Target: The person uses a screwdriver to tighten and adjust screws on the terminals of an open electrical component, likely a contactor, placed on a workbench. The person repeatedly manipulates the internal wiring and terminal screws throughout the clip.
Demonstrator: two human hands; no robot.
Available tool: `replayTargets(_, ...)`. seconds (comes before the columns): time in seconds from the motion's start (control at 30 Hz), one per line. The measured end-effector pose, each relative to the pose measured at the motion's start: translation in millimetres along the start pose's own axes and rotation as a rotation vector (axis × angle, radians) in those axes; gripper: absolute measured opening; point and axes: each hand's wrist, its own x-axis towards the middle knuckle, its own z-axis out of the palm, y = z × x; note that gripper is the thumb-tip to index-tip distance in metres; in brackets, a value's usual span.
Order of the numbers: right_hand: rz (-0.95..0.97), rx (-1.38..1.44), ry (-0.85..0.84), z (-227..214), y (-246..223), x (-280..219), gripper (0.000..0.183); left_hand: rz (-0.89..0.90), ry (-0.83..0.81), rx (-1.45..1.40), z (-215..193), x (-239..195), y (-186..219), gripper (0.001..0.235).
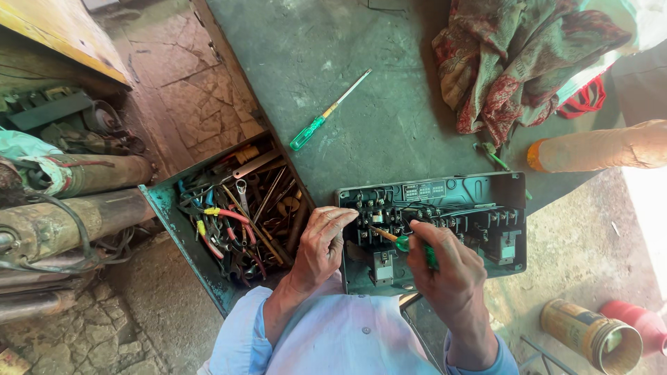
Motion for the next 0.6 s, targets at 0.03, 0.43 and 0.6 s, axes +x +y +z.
replayTargets(0.03,-0.025,-0.021,0.01,3.4,0.6,1.6,0.021,-0.001,0.0,-0.01,0.1,0.6,-0.4,0.042)
replayTargets(0.43,-0.079,-0.073,0.137,18.4,3.4,-2.2,0.015,-0.004,0.011,-0.051,2.7,-0.7,-5.2,0.043)
replayTargets(0.6,-0.078,-0.075,0.167,22.0,3.3,-3.9,0.014,-0.008,0.018,-0.058,4.0,-1.6,-6.5,0.042)
